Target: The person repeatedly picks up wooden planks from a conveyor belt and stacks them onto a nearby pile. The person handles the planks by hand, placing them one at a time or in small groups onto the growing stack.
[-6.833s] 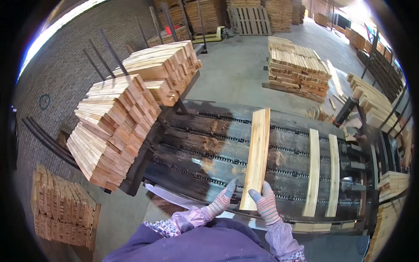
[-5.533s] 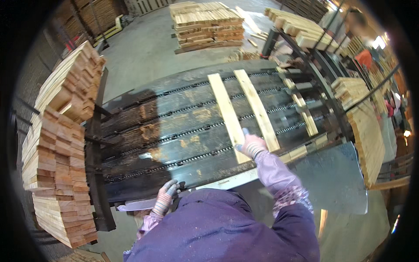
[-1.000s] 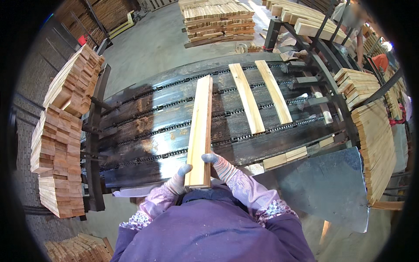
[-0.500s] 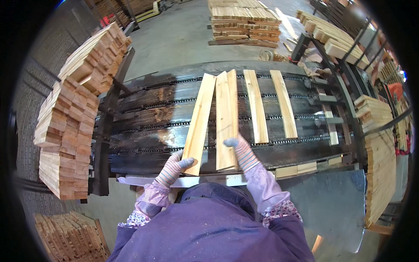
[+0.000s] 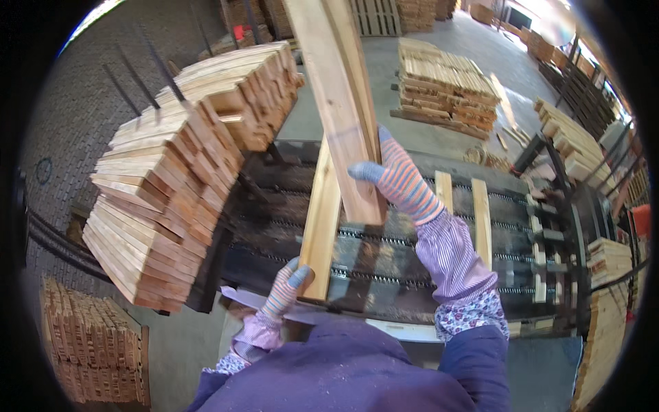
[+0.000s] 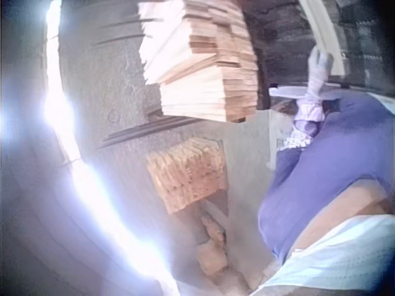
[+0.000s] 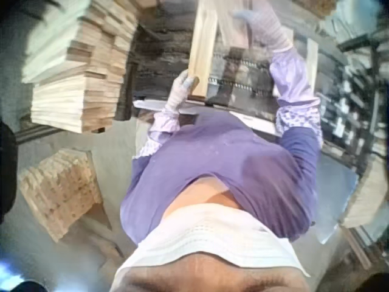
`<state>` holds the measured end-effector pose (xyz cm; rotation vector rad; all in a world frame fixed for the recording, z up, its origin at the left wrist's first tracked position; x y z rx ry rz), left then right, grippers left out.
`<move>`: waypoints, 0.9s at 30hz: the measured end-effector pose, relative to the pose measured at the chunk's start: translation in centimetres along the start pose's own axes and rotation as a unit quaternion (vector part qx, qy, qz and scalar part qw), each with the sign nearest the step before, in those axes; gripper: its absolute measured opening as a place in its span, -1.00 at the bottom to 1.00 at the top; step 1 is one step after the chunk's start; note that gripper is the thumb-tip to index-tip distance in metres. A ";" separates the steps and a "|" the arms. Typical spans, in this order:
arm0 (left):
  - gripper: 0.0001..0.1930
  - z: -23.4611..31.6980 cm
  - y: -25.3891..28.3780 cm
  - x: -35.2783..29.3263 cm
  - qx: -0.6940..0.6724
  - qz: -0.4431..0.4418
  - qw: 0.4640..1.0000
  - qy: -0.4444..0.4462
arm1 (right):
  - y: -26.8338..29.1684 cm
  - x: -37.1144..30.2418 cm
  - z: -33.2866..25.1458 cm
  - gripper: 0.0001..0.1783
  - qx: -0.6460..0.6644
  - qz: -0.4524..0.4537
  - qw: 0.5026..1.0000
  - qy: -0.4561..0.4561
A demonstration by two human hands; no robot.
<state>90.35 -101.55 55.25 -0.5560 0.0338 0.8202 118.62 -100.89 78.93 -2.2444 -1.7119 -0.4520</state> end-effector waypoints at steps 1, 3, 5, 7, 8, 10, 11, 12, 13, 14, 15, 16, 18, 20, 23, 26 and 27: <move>-0.66 1.3 -0.5 -0.4 0.022 0.041 0.999 -0.001 | -1.5 3.0 -1.1 -0.23 -0.025 -0.002 0.999 0.036; -0.66 2.2 0.0 -0.9 0.065 0.051 0.996 0.028 | -5.0 8.6 -4.1 -0.22 -0.072 -0.004 0.991 0.110; -0.56 2.6 0.7 -0.7 0.125 0.025 0.992 0.025 | -9.2 14.1 -5.6 -0.19 -0.168 -0.035 0.974 0.146; -0.54 2.3 1.5 -0.6 0.133 0.007 0.991 0.029 | -13.6 19.1 -6.0 -0.18 -0.233 -0.045 0.954 0.183; -0.54 2.6 1.3 -0.7 0.144 -0.004 0.989 0.020 | -15.6 21.3 -6.0 -0.18 -0.250 -0.040 0.945 0.206; -0.57 3.1 1.6 -0.8 0.169 -0.008 0.985 0.010 | -19.6 25.2 -5.7 -0.20 -0.268 -0.048 0.931 0.243; -0.59 3.1 1.6 -0.4 0.185 -0.013 0.983 0.006 | -20.6 26.7 -6.0 -0.21 -0.279 -0.056 0.923 0.258; -0.59 2.1 2.6 -0.3 0.179 0.011 0.984 0.004 | -22.8 27.8 -5.9 -0.20 -0.305 -0.107 0.924 0.205; -0.58 1.4 3.4 0.1 0.206 0.012 0.978 0.000 | -24.1 29.1 -5.1 -0.13 -0.319 -0.131 0.923 0.169; -0.58 -0.2 4.5 0.6 0.208 0.025 0.978 -0.004 | -25.3 30.0 -3.6 -0.14 -0.316 -0.161 0.914 0.196; -0.58 -2.1 5.8 1.4 0.210 0.033 0.977 -0.010 | -26.0 30.9 -2.0 -0.15 -0.317 -0.187 0.902 0.223; -0.56 -0.4 6.4 0.2 0.390 0.107 0.899 -0.169 | -27.0 31.9 0.4 -0.18 -0.315 -0.211 0.922 0.078; -0.53 -2.5 7.8 1.5 0.332 0.061 0.941 -0.029 | -30.8 32.0 2.4 -0.30 -0.553 -0.344 0.753 0.090; -0.54 -2.1 7.6 2.1 0.330 0.070 0.941 -0.019 | -31.2 31.6 0.8 -0.40 -0.580 -0.336 0.740 0.058; -0.57 -1.3 7.0 2.7 0.382 0.087 0.915 -0.092 | -29.3 31.3 0.8 -0.38 -0.637 -0.356 0.660 0.179; -0.56 -2.2 7.7 2.4 0.422 0.097 0.896 -0.102 | -24.2 30.0 -0.5 -0.37 -0.471 -0.347 0.785 0.204; -0.55 -1.4 6.9 2.4 0.384 0.093 0.916 -0.068 | -20.6 28.9 -0.7 -0.30 -0.404 -0.261 0.859 0.173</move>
Point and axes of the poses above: each hand's wrist, its own x-axis towards the middle knuckle, its own y-axis out of the back of the hand, z = x × y, the point moved 7 cm from there along x, towards the middle knuckle, and after that the axes turned 3 degrees about y, right-handed, at the moved point
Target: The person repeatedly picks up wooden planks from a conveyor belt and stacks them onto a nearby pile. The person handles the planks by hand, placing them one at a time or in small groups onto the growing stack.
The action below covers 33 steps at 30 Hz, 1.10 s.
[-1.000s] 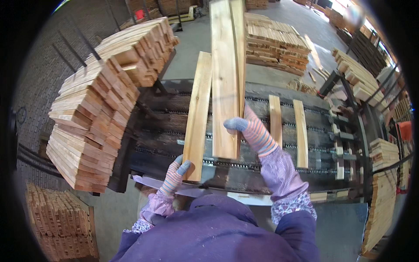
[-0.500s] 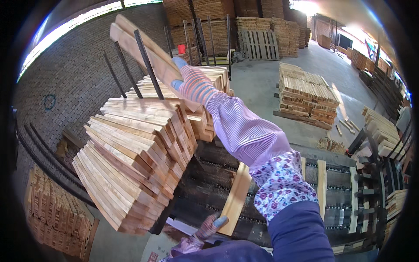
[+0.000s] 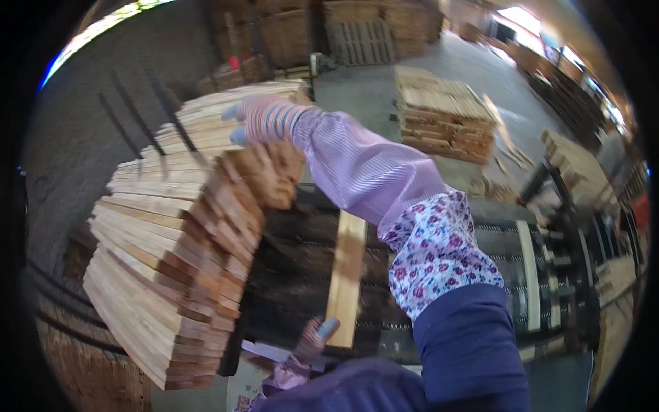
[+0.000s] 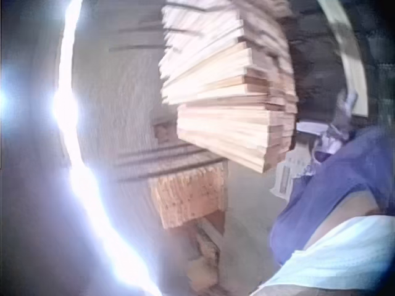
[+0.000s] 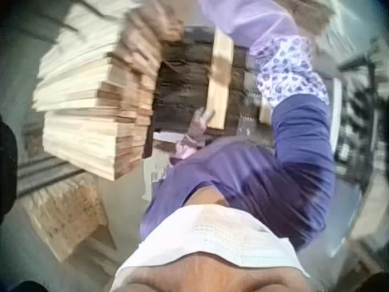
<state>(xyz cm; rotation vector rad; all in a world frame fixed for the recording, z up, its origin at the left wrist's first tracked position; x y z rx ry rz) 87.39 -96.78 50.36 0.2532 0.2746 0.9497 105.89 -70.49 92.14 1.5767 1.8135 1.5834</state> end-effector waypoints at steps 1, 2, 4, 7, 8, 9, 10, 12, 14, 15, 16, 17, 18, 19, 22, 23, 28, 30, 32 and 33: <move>-0.54 1.0 0.2 0.0 -0.039 -0.007 0.999 0.034 | 1.2 -3.1 1.5 -0.26 0.031 0.049 0.998 -0.027; -0.55 1.6 0.1 -0.1 -0.100 0.002 0.992 0.072 | 2.4 -6.8 3.3 -0.23 0.061 0.101 0.992 -0.055; -0.60 5.5 -1.6 0.8 -0.310 -0.095 0.942 0.086 | 2.4 -18.8 6.5 -0.19 0.042 0.191 0.962 -0.189; -0.62 7.5 -6.6 1.2 -0.345 -0.200 0.913 0.087 | -9.2 -43.0 10.1 0.04 0.256 0.077 0.892 -0.366; -0.58 7.8 -7.6 1.0 -0.292 -0.229 0.923 0.106 | -13.2 -46.1 5.8 0.06 0.391 0.032 0.827 -0.403; -0.56 8.9 -9.4 0.4 -0.289 -0.268 0.913 0.103 | -16.5 -49.6 0.9 0.09 0.494 -0.009 0.743 -0.451; -0.54 10.2 -11.7 -0.1 -0.283 -0.319 0.899 0.098 | -18.0 -51.7 -2.2 -0.07 0.554 0.116 0.726 -0.391; -0.56 5.9 -16.2 -0.2 -0.077 -0.434 0.893 0.087 | -21.1 -57.5 -3.7 -0.23 0.599 0.237 0.611 -0.460; -0.52 5.0 -17.3 1.2 0.102 -0.419 0.899 0.071 | -19.7 -61.3 -3.2 -0.27 0.509 0.264 0.618 -0.537; -0.42 3.7 -17.5 2.7 0.141 -0.373 0.913 0.084 | -16.8 -61.6 -3.4 -0.21 0.433 0.236 0.624 -0.606; -0.31 5.4 -17.5 3.7 0.126 -0.295 0.943 0.085 | -15.5 -64.7 -2.7 -0.10 0.407 0.264 0.633 -0.604; -0.24 5.4 -17.9 5.0 0.217 -0.225 0.949 0.033 | -14.5 -67.1 -2.1 -0.05 0.380 0.291 0.650 -0.590; -0.16 4.9 -18.3 6.1 0.303 -0.146 0.941 -0.017 | -13.1 -68.1 -1.7 0.00 0.354 0.312 0.669 -0.575; -0.12 4.8 -19.1 6.6 0.338 -0.119 0.933 -0.025 | -12.7 -69.4 -0.8 0.02 0.329 0.284 0.683 -0.588; -0.05 5.3 -20.8 6.9 0.434 -0.088 0.896 -0.009 | -11.3 -69.0 2.0 0.02 0.205 0.225 0.743 -0.596; -0.06 5.9 -21.2 7.0 0.437 -0.088 0.895 -0.004 | -11.4 -69.1 3.2 0.01 0.197 0.217 0.737 -0.609; 0.09 6.0 -17.6 8.7 0.410 -0.067 0.900 0.133 | -13.1 -61.8 7.3 0.14 0.059 -0.013 0.675 -0.735; 0.10 1.9 -14.6 10.1 0.247 -0.049 0.963 0.099 | -15.8 -58.9 6.8 0.21 -0.048 -0.145 0.685 -0.712; -0.15 1.4 -14.0 10.0 -0.199 -0.186 0.938 0.217 | -18.4 -59.5 6.7 0.28 -0.071 -0.139 0.694 -0.702; -0.16 2.1 -13.5 9.4 -0.301 -0.215 0.905 0.211 | -19.1 -59.3 6.9 0.33 -0.031 -0.145 0.685 -0.713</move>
Point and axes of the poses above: each hand's wrist, its own x-axis towards the middle knuckle, its own y-axis out of the back of the hand, z = x × y, the point moved 7 cm from there along x, towards the middle knuckle, and after that the axes turned 3 degrees about y, right-handed, at the moved point
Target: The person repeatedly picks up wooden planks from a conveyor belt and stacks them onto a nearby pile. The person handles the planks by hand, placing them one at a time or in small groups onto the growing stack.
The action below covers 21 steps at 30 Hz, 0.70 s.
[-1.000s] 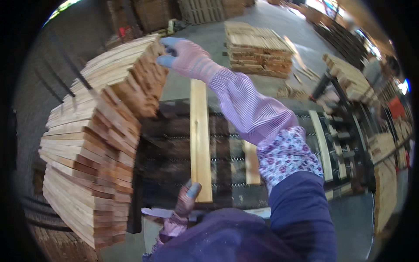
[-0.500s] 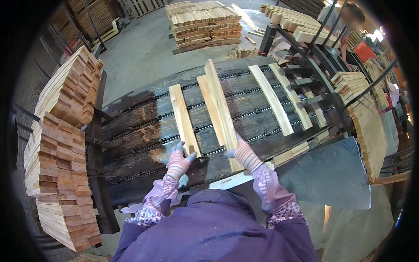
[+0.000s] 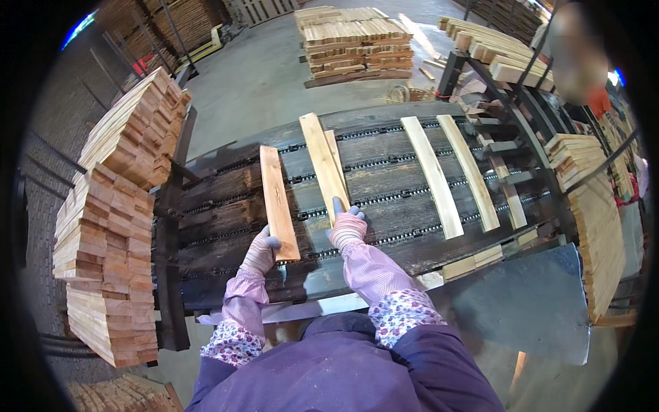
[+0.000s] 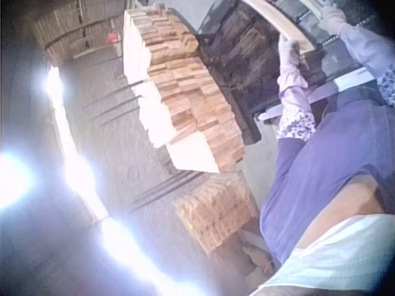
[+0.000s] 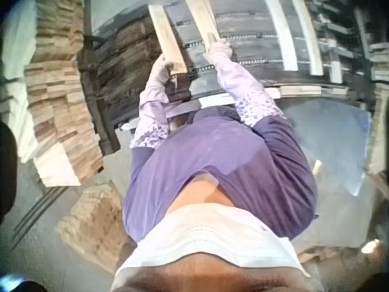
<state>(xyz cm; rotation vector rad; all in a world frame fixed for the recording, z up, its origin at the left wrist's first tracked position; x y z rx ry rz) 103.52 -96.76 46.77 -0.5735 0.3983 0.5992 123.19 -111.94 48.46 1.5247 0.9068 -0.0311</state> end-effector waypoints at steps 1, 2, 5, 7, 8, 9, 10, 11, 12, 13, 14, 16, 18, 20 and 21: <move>-0.17 0.6 -0.8 -1.0 -0.096 -0.062 0.993 -0.011 | -0.2 0.1 0.0 0.37 0.022 -0.034 0.999 -0.015; -0.10 0.9 -0.8 -2.0 -0.103 -0.048 0.994 -0.005 | 0.0 -0.2 0.4 0.34 0.067 -0.022 0.997 -0.027; -0.05 0.1 -0.7 -3.6 -0.116 -0.039 0.992 -0.041 | -1.4 0.7 2.4 0.16 0.523 -0.034 0.839 0.143; 0.01 0.1 -1.9 -4.6 -0.120 -0.049 0.990 -0.047 | -1.3 0.4 3.7 0.06 0.671 -0.170 0.699 0.180; 0.01 -0.3 -2.0 -5.0 -0.128 -0.050 0.990 -0.043 | -1.4 -0.6 3.6 0.04 0.706 -0.201 0.651 0.195; 0.02 -0.8 -2.0 -5.3 -0.136 -0.050 0.989 -0.040 | -0.2 -3.1 2.9 0.03 0.738 -0.231 0.600 0.207; 0.01 -1.0 -2.6 -5.4 -0.136 -0.062 0.988 -0.034 | 0.4 -4.3 3.1 0.03 0.729 -0.245 0.601 0.217; 0.01 -1.1 -3.0 -5.5 -0.134 -0.067 0.988 -0.035 | -0.4 -4.5 4.4 0.06 0.731 -0.235 0.605 0.212; 0.01 -1.1 -4.4 -5.2 -0.127 -0.086 0.988 -0.028 | -2.0 -3.1 6.9 0.06 0.712 -0.206 0.628 0.238; 0.01 -1.4 -4.6 -5.3 -0.124 -0.087 0.988 -0.028 | -1.8 -3.4 6.5 0.06 0.686 -0.195 0.649 0.266; -0.01 -1.9 -4.6 -5.2 -0.129 -0.086 0.988 -0.022 | -2.1 -4.6 7.4 0.04 0.703 -0.192 0.637 0.252; -0.02 -2.1 -5.6 -5.1 -0.113 -0.090 0.989 -0.024 | -2.1 -5.7 7.9 0.05 0.712 -0.186 0.629 0.252; -0.03 -2.3 -7.1 -5.1 -0.098 -0.103 0.990 -0.011 | -1.5 -6.8 8.4 0.10 0.722 -0.181 0.620 0.249; 0.01 -2.5 -8.4 -5.4 -0.102 -0.102 0.990 0.002 | 0.2 -8.6 7.7 0.10 0.714 -0.164 0.638 0.238; 0.02 -2.6 -9.2 -5.6 -0.103 -0.103 0.989 0.009 | 0.5 -9.2 7.5 0.10 0.723 -0.148 0.631 0.239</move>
Point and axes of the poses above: each hand's wrist, its own x-axis towards the middle knuckle, its own y-axis out of the back of the hand, z = x × y, the point moved 7 cm from there along x, towards the middle knuckle, and after that the axes turned 3 degrees about y, right-handed, at the moved point
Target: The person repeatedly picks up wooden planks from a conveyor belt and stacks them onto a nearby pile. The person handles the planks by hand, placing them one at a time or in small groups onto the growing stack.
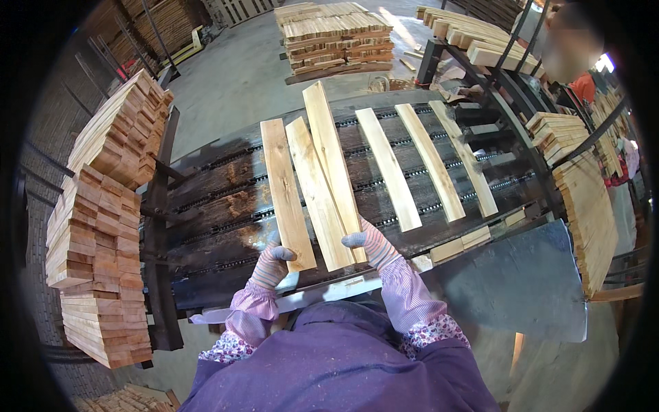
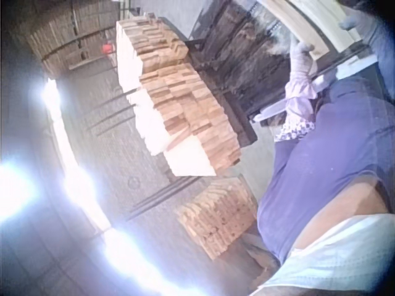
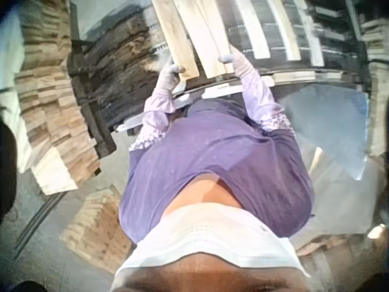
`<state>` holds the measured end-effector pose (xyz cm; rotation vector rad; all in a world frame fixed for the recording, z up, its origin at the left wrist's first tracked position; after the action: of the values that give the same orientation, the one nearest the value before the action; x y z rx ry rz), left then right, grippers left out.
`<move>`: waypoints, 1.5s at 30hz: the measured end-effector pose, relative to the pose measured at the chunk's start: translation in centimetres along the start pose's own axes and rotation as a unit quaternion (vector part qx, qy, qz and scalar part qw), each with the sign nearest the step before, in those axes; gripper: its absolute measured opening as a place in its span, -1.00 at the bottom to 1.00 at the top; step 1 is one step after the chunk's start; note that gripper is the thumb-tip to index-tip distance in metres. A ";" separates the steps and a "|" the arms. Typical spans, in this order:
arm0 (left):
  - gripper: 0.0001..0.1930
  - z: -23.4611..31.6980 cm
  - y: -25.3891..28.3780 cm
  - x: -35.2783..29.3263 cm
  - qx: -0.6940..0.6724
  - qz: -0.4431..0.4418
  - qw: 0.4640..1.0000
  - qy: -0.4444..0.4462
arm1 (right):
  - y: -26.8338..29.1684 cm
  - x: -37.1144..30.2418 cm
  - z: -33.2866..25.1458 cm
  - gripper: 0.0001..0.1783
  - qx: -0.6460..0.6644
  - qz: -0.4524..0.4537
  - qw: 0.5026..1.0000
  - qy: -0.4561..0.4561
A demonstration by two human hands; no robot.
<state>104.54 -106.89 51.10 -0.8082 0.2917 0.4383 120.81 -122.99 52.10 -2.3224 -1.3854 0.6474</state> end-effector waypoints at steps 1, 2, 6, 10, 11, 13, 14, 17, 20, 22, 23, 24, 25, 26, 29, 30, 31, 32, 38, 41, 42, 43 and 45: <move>0.02 0.1 -1.0 -0.1 -0.001 -0.001 1.000 -0.003 | -0.3 -0.4 -0.2 0.09 -0.004 0.013 1.000 0.001; 0.03 -0.3 -1.2 0.0 0.004 0.007 1.000 -0.001 | -0.7 -0.8 -0.6 0.07 -0.008 0.026 1.000 0.002; -0.04 -2.0 -3.1 0.1 0.017 0.018 1.000 -0.007 | -2.4 -1.1 -0.1 -0.01 -0.079 0.077 0.994 0.011; -0.21 -6.8 -0.5 1.6 0.081 0.098 0.991 0.038 | -4.0 0.6 2.8 0.03 -0.171 0.065 0.980 -0.074; -0.26 -6.8 -1.1 1.5 0.093 0.105 0.989 0.039 | -2.9 0.6 3.1 0.04 -0.166 0.069 0.981 -0.068; -0.38 -6.6 -1.5 0.9 0.065 0.088 0.993 0.053 | -2.2 0.2 2.2 0.06 -0.172 0.060 0.981 -0.059; -0.43 -6.7 -1.7 0.5 0.031 0.049 0.997 0.043 | -1.9 -0.4 0.8 0.06 -0.182 0.056 0.980 -0.061; -0.42 -7.4 -1.5 -0.3 0.043 0.084 0.995 0.017 | 5.2 -1.7 -1.3 0.03 -0.460 0.159 0.873 -0.023; -0.43 -8.0 -1.6 0.2 0.033 0.085 0.996 0.009 | 9.7 -3.4 -5.9 -0.01 -0.532 0.207 0.814 -0.108; -0.46 -7.3 -4.5 1.1 0.023 0.070 0.997 0.029 | 13.8 -4.2 -8.2 0.00 -0.633 0.258 0.715 -0.150; -0.47 -7.2 -5.2 1.6 0.028 0.065 0.997 0.033 | 15.0 -4.0 -9.1 0.00 -0.671 0.267 0.672 -0.166; -0.49 -7.0 -6.2 2.3 0.036 0.057 0.997 0.039 | 16.4 -4.0 -9.6 0.01 -0.704 0.280 0.626 -0.183; -0.39 -6.4 -7.4 2.8 0.056 0.068 0.996 0.030 | 17.2 -3.9 -9.8 0.03 -0.744 0.294 0.572 -0.180; -0.39 -6.4 -8.1 3.7 0.063 0.070 0.995 0.021 | 18.2 -4.0 -9.4 0.07 -0.754 0.285 0.557 -0.202; -0.35 -6.5 -9.7 6.0 0.103 0.084 0.991 0.015 | 19.3 -3.0 -7.7 0.16 -0.775 0.252 0.548 -0.188; -0.31 -6.0 -10.2 6.8 0.137 0.108 0.984 -0.037 | 19.3 -2.5 -8.0 0.19 -0.763 0.237 0.562 -0.214; -0.27 -5.8 -10.7 7.4 0.170 0.132 0.973 -0.088 | 18.9 -2.2 -8.5 0.19 -0.747 0.230 0.584 -0.220; -0.23 -5.8 -11.2 7.8 0.203 0.156 0.957 -0.139 | 18.5 -2.2 -9.1 0.18 -0.730 0.222 0.605 -0.225; 0.23 -7.9 -11.7 10.2 0.634 0.284 0.716 -0.071 | 20.0 -3.0 -7.9 -0.08 0.000 0.127 0.992 -0.026; 0.30 -10.2 -11.2 10.5 0.741 0.298 0.602 0.028 | 19.9 -3.7 -7.1 -0.01 0.091 0.058 0.994 -0.033; 0.31 -10.1 -11.3 10.4 0.744 0.299 0.597 0.034 | 19.9 -3.8 -6.8 0.00 0.094 0.044 0.994 -0.031; 0.31 -9.8 -11.3 10.3 0.747 0.300 0.592 0.040 | 20.0 -3.9 -6.5 0.01 0.096 0.031 0.994 -0.029; 0.34 -9.1 -11.1 10.3 0.744 0.303 0.593 0.046 | 19.4 -4.6 -6.2 0.03 0.147 0.010 0.989 -0.022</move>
<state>118.09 -117.73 47.81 1.0112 0.8726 0.5941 136.39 -136.32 48.03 -2.1026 -1.1946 0.8500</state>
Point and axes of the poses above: each hand's wrist, its own x-axis towards the middle knuckle, its own y-axis out of the back of the hand, z = x × y, the point moved 7 cm from there along x, towards the middle knuckle, and after that the axes turned 3 degrees about y, right-handed, at the moved point
